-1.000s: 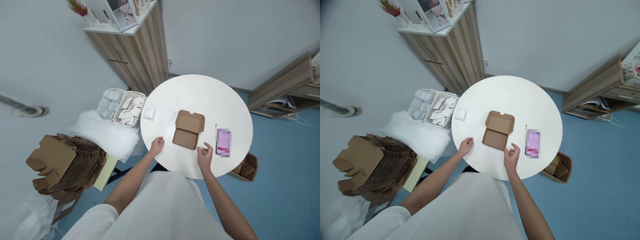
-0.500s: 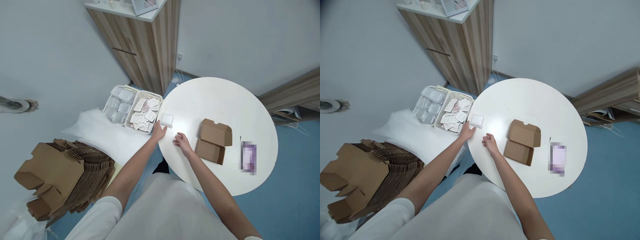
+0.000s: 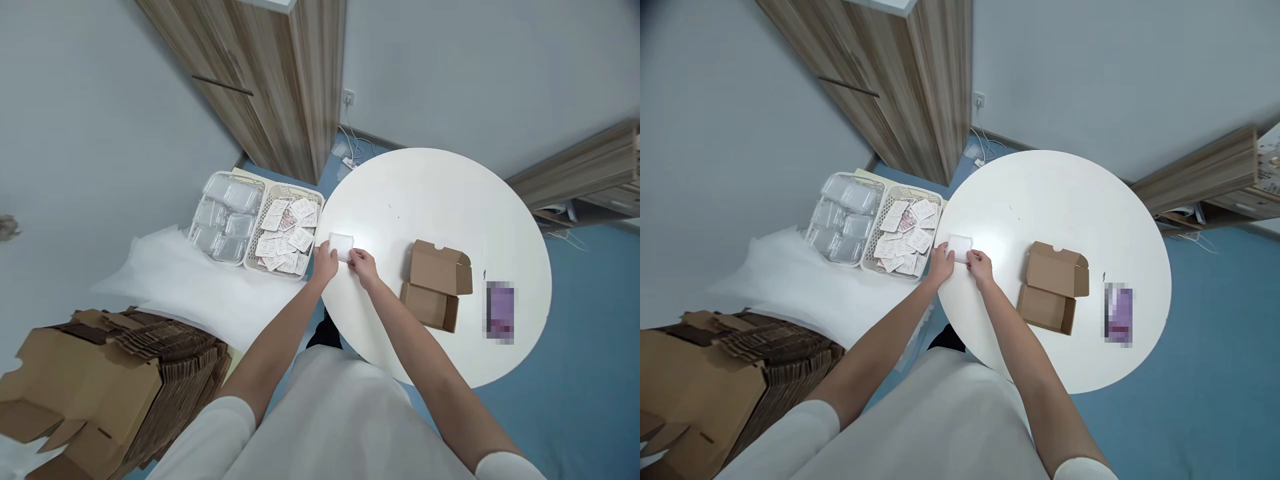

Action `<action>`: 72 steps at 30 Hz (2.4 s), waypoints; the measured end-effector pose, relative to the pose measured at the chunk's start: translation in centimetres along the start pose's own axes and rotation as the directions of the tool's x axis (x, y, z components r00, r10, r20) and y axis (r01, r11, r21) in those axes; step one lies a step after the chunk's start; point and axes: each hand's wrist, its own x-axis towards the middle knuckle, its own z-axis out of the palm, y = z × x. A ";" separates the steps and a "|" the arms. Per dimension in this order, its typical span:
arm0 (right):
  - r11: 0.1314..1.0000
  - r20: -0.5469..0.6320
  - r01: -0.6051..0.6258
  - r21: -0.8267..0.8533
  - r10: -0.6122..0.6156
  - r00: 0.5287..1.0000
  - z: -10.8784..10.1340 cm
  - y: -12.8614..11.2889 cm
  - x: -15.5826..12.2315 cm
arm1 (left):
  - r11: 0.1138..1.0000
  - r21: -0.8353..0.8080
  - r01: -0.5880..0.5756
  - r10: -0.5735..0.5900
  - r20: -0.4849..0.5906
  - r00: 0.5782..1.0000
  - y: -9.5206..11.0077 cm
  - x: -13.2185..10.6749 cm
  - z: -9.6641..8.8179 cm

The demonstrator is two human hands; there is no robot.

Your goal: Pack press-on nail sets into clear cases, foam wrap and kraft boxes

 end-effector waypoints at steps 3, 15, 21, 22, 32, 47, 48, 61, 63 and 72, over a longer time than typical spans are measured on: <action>0.999 -0.036 0.039 0.006 -0.038 0.999 -0.6 0.6 -0.3 | 0.998 -0.055 -0.041 0.041 -0.001 0.999 -0.4 -0.4 -0.2; 0.971 0.006 0.239 -0.029 -0.239 0.971 -7.6 2.6 -6.3 | 0.903 -0.430 0.006 0.027 0.070 0.997 0.3 -7.4 1.8; 0.952 -0.029 0.307 -0.010 -0.307 0.951 -15.8 4.2 -10.7 | 0.914 -0.396 -0.090 0.166 0.162 0.973 3.3 -12.6 6.5; 0.950 -0.053 0.312 -0.023 -0.313 0.948 -17.2 4.5 -11.2 | 0.923 -0.370 -0.107 0.184 0.180 0.966 3.8 -13.3 7.5; 0.804 -0.059 0.346 -0.483 -0.424 0.904 -24.4 6.5 -10.9 | 0.983 0.054 -0.178 0.160 0.248 0.956 7.9 -16.1 14.0; 0.463 -0.001 0.156 -0.872 -0.322 0.947 -23.1 6.5 -9.3 | 0.922 0.301 -0.242 0.027 0.574 0.818 8.1 -15.1 14.8; 0.451 -0.008 0.148 -0.880 -0.328 0.945 -22.9 6.6 -9.4 | 0.924 0.289 -0.252 0.038 0.584 0.811 8.2 -15.2 14.8; 0.723 -0.233 0.212 -0.657 -0.463 0.855 -26.9 8.4 -12.0 | 0.975 -0.046 -0.217 0.218 0.391 0.894 5.6 -14.1 10.5; 0.820 -0.239 0.147 -0.553 -0.325 0.915 -27.5 9.1 -11.9 | 0.986 -0.034 -0.162 0.161 0.423 0.892 5.4 -14.2 10.4; 0.892 -0.156 0.175 -0.417 -0.260 0.953 -26.0 8.8 -11.4 | 0.994 -0.059 -0.094 0.111 0.450 0.886 5.8 -15.4 10.3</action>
